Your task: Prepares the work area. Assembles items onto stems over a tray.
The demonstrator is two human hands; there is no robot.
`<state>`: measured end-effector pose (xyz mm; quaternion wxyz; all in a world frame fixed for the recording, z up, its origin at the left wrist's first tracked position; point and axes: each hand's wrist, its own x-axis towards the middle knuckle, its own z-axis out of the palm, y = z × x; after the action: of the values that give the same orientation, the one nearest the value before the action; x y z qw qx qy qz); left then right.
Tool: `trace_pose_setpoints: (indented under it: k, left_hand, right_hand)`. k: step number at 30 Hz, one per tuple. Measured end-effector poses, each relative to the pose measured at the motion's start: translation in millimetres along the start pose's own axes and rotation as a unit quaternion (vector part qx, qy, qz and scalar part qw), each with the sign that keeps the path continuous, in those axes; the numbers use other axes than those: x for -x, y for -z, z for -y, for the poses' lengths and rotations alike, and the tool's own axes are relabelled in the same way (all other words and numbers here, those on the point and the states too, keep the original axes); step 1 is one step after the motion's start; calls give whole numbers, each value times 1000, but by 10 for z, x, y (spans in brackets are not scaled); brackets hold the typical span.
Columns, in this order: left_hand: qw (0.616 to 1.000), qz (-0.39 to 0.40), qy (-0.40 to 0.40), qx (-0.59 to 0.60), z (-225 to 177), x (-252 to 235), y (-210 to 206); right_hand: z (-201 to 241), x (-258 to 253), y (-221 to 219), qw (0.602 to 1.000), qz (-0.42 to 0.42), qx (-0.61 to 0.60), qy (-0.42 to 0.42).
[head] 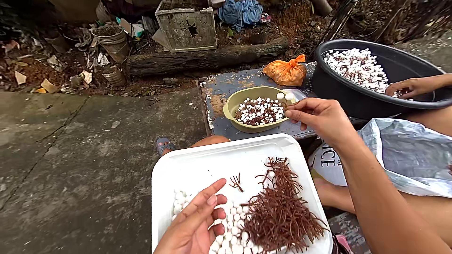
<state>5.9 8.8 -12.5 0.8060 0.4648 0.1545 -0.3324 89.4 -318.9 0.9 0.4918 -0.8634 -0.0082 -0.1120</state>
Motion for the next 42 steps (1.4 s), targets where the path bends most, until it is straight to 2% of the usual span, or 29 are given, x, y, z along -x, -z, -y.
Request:
trace_pose_setpoints:
  k: [1, 4, 6, 8, 10, 12, 15, 17, 20, 23, 26, 31, 33, 36, 39, 40, 42]
  left_hand:
    - [1000, -6, -8, 1, -4, 21, 27]
    - [997, -13, -65, -33, -63, 104, 82]
    - [990, -15, -123, -65, -115, 164, 97]
    - [981, -42, -167, -88, -156, 221, 113]
    - [974, -79, -191, -98, -181, 235, 132]
    - [972, -98, -195, -89, -180, 210, 161]
    - [974, -94, -190, -75, -147, 119, 166]
    - [976, -80, -192, -70, -128, 52, 113]
    - [970, -60, -220, -82, -75, -8, 11]
    - [957, -90, -245, -130, -27, 4, 0]
    - [934, -122, -271, -198, 42, -11, 30]
    - [899, -141, -313, -272, 85, -14, 15]
    - [893, -132, -323, -285, 111, -27, 12]
    - [920, -76, -297, -245, 146, -58, 16]
    - [962, 43, -209, -170, 106, -95, 5]
    - [964, 63, -199, -165, 103, -95, -13]
    - [966, 55, -205, -149, 120, -77, -58]
  right_hand:
    - [-182, -238, 43, 998, 3, 44, -44]
    - [-846, -784, -92, 971, 86, 165, -150]
    - [-1213, -958, -268, 952, 122, 227, -166]
    - [-1363, -984, -397, 939, 137, 269, -165]
    - [-1219, -961, -393, 947, 122, 256, -153]
    - [-749, -855, -255, 967, 70, 210, -122]
    - [89, -443, -127, 991, -3, 135, -14]
    - [391, -32, -254, 993, 19, 88, 70]
    - [395, 613, -678, 977, 129, 135, 99]
    - [303, 1048, -1069, 961, 103, 235, 103]
    - [307, 1154, -1216, 950, 53, 288, 109]
    - [274, 1011, -1313, 945, 66, 302, 106]
    - [309, 1017, -1247, 958, 63, 259, 103]
    - [449, 1057, -1093, 992, 102, 67, 43]
    - [551, 1107, -996, 981, 147, -122, 7]
    - [558, 1130, -994, 975, 152, -159, 2]
    - [553, 1173, -1029, 968, 143, -204, -10]
